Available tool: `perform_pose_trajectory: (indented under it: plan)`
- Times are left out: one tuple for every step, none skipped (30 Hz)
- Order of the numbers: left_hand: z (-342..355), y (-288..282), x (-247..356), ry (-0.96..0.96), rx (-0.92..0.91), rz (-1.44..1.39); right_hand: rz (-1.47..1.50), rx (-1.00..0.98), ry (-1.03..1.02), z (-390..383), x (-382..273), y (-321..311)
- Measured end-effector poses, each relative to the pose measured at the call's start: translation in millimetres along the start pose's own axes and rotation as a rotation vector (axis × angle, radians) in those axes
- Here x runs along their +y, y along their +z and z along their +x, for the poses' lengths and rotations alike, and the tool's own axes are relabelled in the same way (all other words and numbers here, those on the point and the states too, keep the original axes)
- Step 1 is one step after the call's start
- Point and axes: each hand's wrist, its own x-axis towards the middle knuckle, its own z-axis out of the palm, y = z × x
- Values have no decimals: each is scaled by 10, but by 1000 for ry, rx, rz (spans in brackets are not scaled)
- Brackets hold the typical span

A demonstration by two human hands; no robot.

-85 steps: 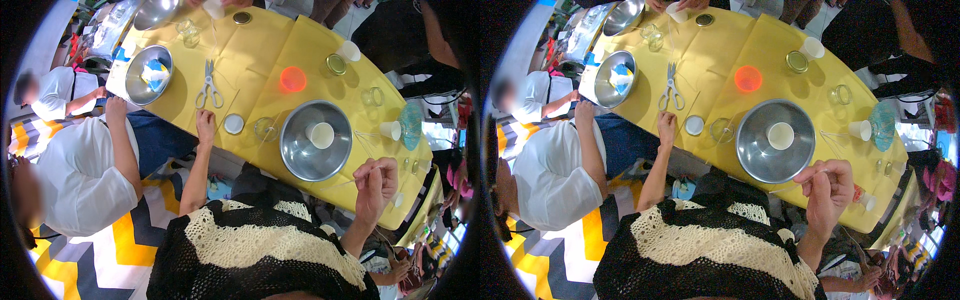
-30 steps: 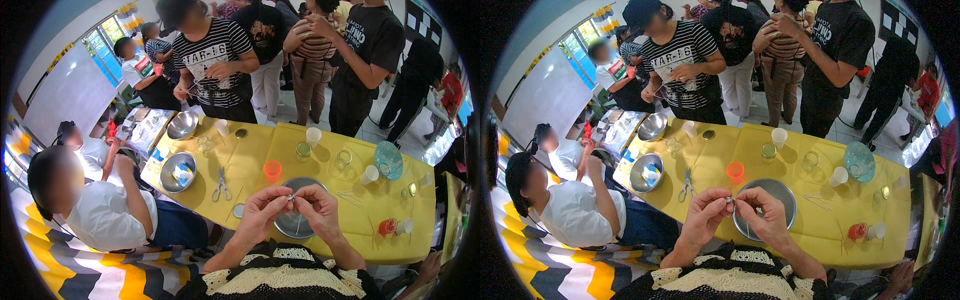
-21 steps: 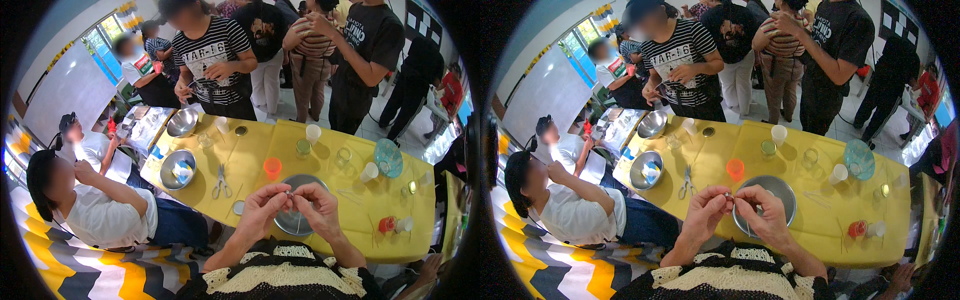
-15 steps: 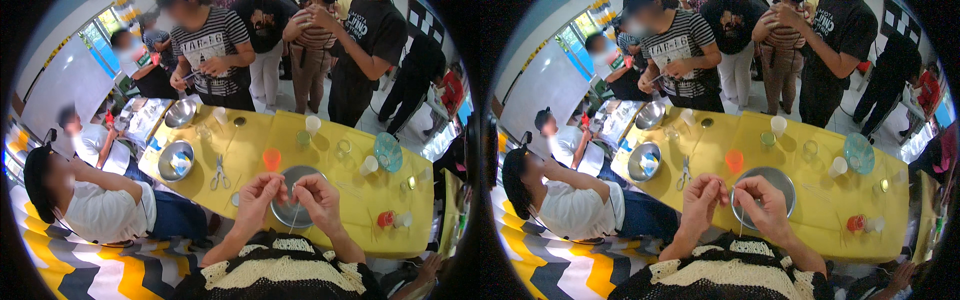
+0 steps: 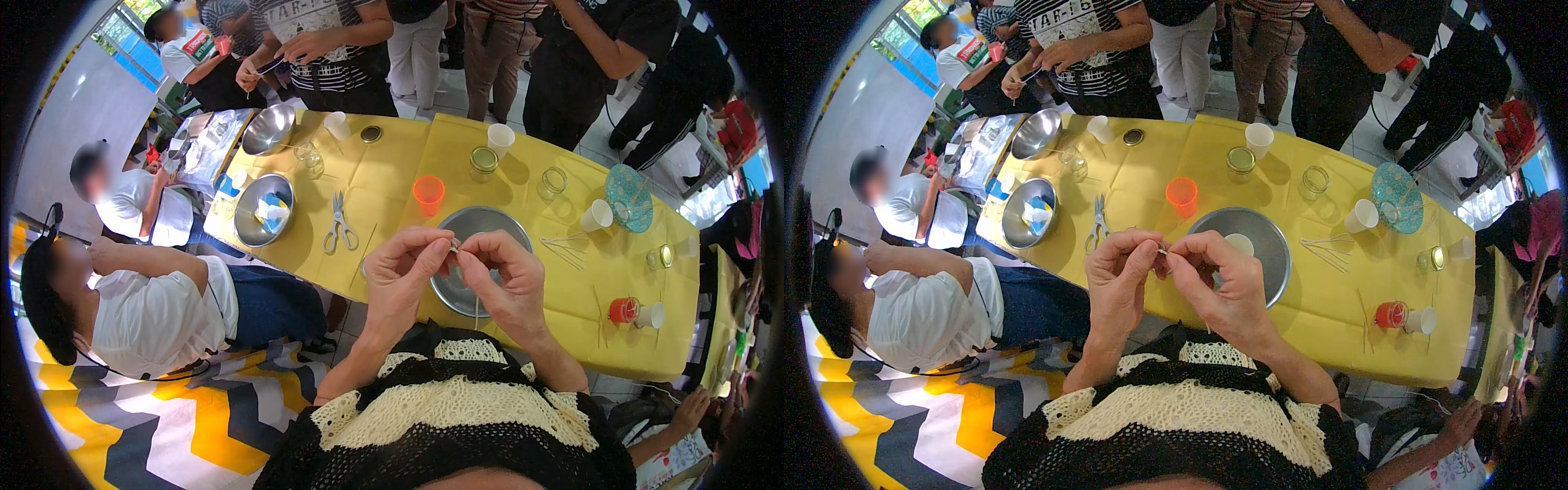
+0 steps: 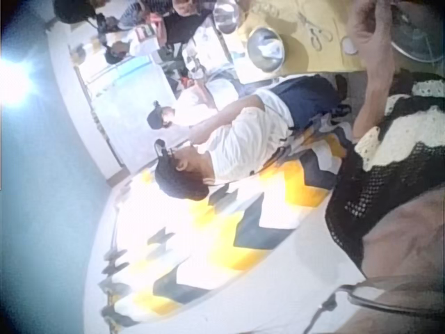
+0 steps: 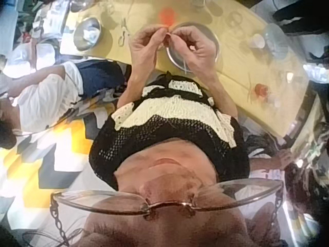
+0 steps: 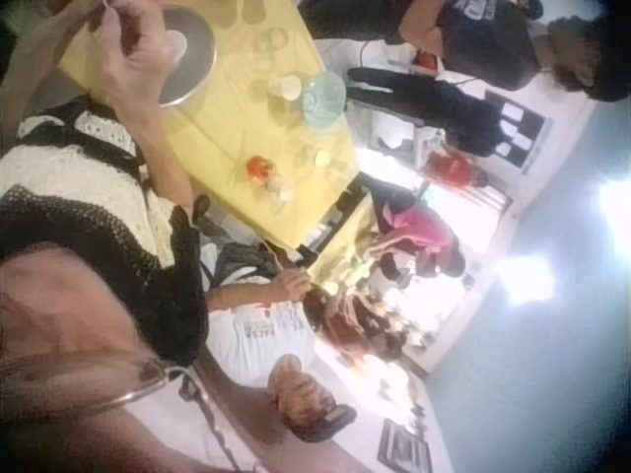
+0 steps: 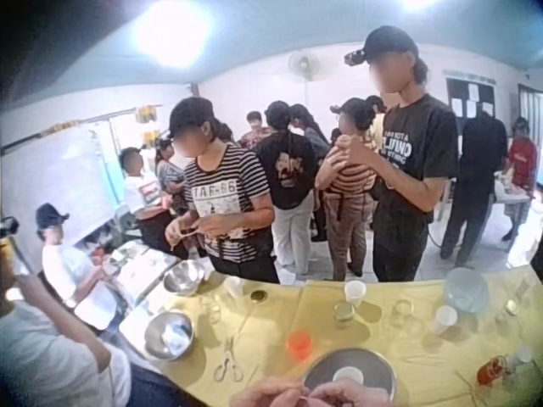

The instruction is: The person uses scissors to cut a white string or wire held in their left hand. They repeatedly measure, cut, and handle the string segments on a yellow table covered with various bowls and cups. The person also handles a pink plastic cup and a metal bowl during the process.

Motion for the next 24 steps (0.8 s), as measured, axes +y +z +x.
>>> perform_pose_trajectory:
  plan:
    - [5, 0, 1, -3, 7, 1, 15, 1, 17, 6, 24, 0]
    - [6, 2, 3, -7, 14, 2, 29, 3, 33, 13, 34, -4]
    - [19, 2, 6, -9, 17, 4, 112, -25, 98, 41, 19, -16]
    - [37, -4, 3, 17, 26, 30, 195, -53, 162, 81, -9, -36]
    - [56, -16, -7, 43, 34, 56, 278, -82, 226, 110, -27, -56]
    - [86, -24, -10, 72, 37, 83, 318, -89, 276, 129, -6, -81]
    - [101, -26, -2, 78, -6, 97, 358, -97, 326, 148, 40, -107]
    - [106, -28, 8, 83, -48, 112, 399, -106, 375, 169, 79, -120]
    - [98, -32, 10, 85, -82, 126, 411, -118, 382, 168, 114, -117]
    - [113, -44, 0, 94, -97, 165, 424, -132, 390, 164, 147, -111]
    - [139, -62, -16, 102, -112, 204, 438, -146, 398, 167, 161, -106]
    - [100, -88, -48, 94, -111, 237, 425, -151, 402, 143, 171, -95]
    - [99, -96, -39, 127, -122, 289, 412, -158, 406, 157, 167, -85]
    - [146, -93, -2, 158, -132, 343, 400, -167, 412, 182, 161, -78]
    - [169, -86, 17, 181, -138, 395, 409, -166, 391, 193, 152, -79]
    - [192, -95, 39, 193, -132, 384, 420, -170, 374, 213, 141, -61]
    - [227, -104, 61, 205, -125, 374, 432, -173, 357, 194, 124, -39]
    - [280, -123, 84, 238, -125, 369, 437, -195, 338, 198, 89, -23]
    - [283, -165, 99, 231, -121, 368, 442, -218, 319, 197, 52, -6]
    - [271, -212, 121, 224, -116, 368, 447, -240, 299, 187, 41, 15]
    - [271, -239, 137, 221, -118, 364, 424, -233, 275, 184, 47, 44]
    - [245, -249, 132, 204, -104, 349, 402, -226, 251, 165, 57, 84]
    - [204, -251, 110, 189, -91, 334, 379, -219, 225, 141, 69, 113]
    - [179, -256, 89, 174, -78, 319, 354, -224, 215, 140, 85, 120]
